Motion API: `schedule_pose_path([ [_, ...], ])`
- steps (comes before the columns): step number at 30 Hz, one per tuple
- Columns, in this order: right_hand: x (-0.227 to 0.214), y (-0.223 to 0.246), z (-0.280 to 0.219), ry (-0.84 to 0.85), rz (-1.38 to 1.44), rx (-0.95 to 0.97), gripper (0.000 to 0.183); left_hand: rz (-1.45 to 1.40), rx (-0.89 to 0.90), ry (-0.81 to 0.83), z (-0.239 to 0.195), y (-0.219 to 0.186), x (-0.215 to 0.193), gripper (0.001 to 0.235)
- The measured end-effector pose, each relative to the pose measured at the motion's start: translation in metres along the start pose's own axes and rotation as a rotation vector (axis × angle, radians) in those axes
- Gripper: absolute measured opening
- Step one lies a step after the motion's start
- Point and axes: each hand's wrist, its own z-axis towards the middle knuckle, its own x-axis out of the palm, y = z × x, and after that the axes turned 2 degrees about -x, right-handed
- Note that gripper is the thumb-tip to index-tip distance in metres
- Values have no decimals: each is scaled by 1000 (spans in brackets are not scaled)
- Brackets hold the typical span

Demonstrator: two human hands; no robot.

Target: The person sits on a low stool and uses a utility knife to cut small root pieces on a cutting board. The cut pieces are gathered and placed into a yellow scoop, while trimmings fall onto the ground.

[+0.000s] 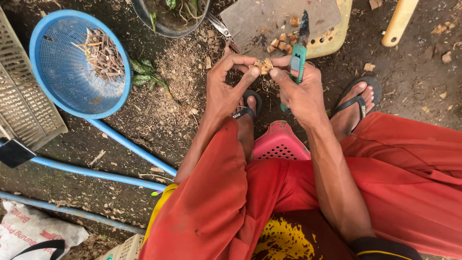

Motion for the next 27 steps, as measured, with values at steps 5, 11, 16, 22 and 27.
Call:
schedule_pose_path([
  [5,-4,5,-1,49,-86,-19,22,99,70,36,-1,-13,-5,18],
  [11,-2,7,-3,115,44,15,24,-19,32,-58,-9,-7,-6,11],
  [16,-4,7,-4,171,184,57,25,-30,-152,-81,-18,0,-23,14],
  [22,3,2,-4,177,166,57,27,-42,-88,58,-26,-14,-29,41],
  [27,6,2,-7,156,5,3,30,-82,-132,43,-18,-16,-16,29],
])
